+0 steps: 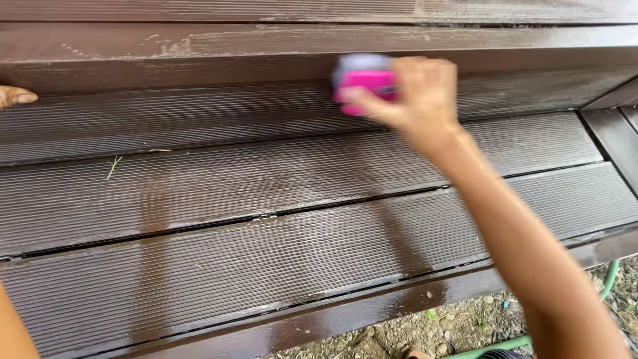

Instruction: The person scrubs the surface of brown composite stairs using a pink handheld brush. They move the brush back and forth along the grooves of the stair treads and risers, working methodically from one section to the next.

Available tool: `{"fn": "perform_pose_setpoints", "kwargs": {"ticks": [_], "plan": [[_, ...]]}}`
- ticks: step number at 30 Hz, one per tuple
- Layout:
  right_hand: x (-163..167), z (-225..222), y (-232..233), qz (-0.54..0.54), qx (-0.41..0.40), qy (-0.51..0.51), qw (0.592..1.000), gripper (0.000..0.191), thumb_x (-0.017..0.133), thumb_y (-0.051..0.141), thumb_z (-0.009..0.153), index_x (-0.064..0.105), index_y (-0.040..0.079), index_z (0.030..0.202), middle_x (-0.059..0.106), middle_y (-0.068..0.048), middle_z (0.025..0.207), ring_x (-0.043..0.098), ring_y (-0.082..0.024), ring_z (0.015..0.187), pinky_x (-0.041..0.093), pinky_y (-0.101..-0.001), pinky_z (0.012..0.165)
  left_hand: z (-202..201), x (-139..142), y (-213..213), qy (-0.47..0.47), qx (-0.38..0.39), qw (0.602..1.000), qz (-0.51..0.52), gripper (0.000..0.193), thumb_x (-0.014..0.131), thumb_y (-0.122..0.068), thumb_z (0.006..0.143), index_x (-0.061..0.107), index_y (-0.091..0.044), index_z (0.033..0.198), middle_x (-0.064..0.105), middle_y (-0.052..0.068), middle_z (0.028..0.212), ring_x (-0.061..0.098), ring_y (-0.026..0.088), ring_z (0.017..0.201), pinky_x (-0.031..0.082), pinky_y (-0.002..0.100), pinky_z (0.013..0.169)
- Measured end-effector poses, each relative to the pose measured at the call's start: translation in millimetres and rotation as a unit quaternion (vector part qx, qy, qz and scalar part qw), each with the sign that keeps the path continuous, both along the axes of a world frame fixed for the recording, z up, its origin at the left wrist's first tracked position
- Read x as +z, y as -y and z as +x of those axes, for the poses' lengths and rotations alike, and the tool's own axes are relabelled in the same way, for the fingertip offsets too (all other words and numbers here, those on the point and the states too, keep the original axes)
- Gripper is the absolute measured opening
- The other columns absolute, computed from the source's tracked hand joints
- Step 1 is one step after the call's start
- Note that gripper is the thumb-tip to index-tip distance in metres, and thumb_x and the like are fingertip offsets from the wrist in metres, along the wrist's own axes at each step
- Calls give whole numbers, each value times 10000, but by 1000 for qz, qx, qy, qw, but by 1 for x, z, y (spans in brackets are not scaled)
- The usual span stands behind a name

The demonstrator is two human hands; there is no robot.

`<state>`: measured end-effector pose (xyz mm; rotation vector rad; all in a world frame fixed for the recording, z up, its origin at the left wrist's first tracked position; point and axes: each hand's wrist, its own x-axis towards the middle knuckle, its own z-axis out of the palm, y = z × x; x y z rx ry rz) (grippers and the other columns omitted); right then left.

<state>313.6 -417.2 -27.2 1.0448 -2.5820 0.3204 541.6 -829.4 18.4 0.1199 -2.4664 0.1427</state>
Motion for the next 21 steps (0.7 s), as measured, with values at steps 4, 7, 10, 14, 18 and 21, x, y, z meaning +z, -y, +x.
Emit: {"fn": "perform_pose_setpoints", "kwargs": {"ticks": [4, 7, 10, 14, 18, 21], "plan": [[21, -28, -83, 39, 137, -432, 891, 308, 836, 316, 989, 703, 343, 1266, 592, -111, 1119, 577, -309, 1034, 432, -451, 838, -1, 17, -23, 15, 9, 1000, 18, 510, 904, -144, 665, 703, 6, 1110, 729, 167, 1112, 684, 356, 1022, 555, 454, 849], [13, -18, -40, -15, 164, -417, 894, 286, 763, 377, 1013, 699, 289, 1277, 578, -83, 1061, 586, -303, 974, 430, -462, 783, -17, 26, -69, 22, -19, 999, 29, 521, 898, -144, 655, 695, 13, 1108, 728, 169, 1136, 685, 355, 1042, 556, 452, 871], [-7, 3, 8, -31, 168, -406, 898, 577, 708, 212, 1032, 527, 520, 1486, 612, -56, 1036, 595, -237, 924, 446, -425, 776, -71, 18, -134, -32, -108, 992, -55, 534, 891, -141, 646, 708, -3, 1128, 728, 155, 1178, 687, 323, 1108, 556, 423, 950], [-33, -25, -30, -68, 119, -449, 883, 622, 705, 225, 1030, 424, 518, 1501, 612, -60, 1159, 634, -197, 939, 489, -416, 862, -123, 0, -186, -34, -152, 985, -76, 591, 887, -160, 736, 712, -35, 1286, 712, 129, 1329, 670, 285, 1280, 536, 391, 1110], [-54, -97, -165, -616, 50, 248, 746, 567, 701, 343, 1039, 412, -36, 1347, 483, -132, 1187, 569, -184, 753, 449, -315, 513, -126, 0, -192, -10, -130, 988, -84, 577, 891, -186, 726, 716, -21, 1250, 717, 148, 1291, 679, 287, 1240, 550, 387, 1083], [-67, -121, -211, -486, -18, -123, 865, 661, 725, 103, 948, 339, 7, 1476, 420, -145, 1308, 516, -248, 1149, 520, -422, 932, -133, 10, -212, 6, -119, 989, -85, 605, 894, -192, 640, 724, 18, 1181, 733, 173, 1208, 691, 308, 1153, 571, 390, 978]]}}
